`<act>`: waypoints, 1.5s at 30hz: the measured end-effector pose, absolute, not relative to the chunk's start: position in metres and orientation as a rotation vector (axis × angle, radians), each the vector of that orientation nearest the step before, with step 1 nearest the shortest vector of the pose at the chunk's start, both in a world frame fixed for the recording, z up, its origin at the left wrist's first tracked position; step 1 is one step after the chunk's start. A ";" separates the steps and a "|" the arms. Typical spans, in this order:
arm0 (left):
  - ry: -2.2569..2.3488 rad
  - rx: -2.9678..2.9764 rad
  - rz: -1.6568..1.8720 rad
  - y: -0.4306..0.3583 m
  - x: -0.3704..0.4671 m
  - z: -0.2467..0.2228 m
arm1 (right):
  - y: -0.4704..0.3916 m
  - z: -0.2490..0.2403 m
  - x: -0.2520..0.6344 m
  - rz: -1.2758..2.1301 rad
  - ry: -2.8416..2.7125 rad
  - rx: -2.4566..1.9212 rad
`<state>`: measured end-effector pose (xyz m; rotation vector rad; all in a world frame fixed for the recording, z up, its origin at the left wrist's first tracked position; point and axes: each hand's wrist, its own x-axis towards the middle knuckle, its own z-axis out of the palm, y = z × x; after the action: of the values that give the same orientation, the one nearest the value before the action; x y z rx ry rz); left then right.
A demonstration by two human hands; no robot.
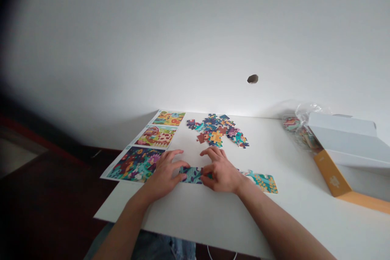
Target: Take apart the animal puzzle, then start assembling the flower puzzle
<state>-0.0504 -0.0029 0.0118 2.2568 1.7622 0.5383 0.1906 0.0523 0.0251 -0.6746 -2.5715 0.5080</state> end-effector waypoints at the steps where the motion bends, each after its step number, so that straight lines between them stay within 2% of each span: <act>1: 1.764 2.262 0.528 -0.003 -0.050 0.012 | 0.054 0.024 0.192 0.533 -2.558 -0.682; 13: 1.738 2.262 0.413 -0.006 -0.048 0.021 | 0.062 0.013 0.195 0.695 -2.455 -0.718; 45: 1.903 2.178 0.458 -0.003 -0.076 0.005 | 0.068 0.015 0.203 0.701 -2.446 -0.730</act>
<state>-0.0761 -0.0032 0.0053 2.1778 1.9032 0.4579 0.2032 0.0683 0.0149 -0.7305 -2.4460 0.7006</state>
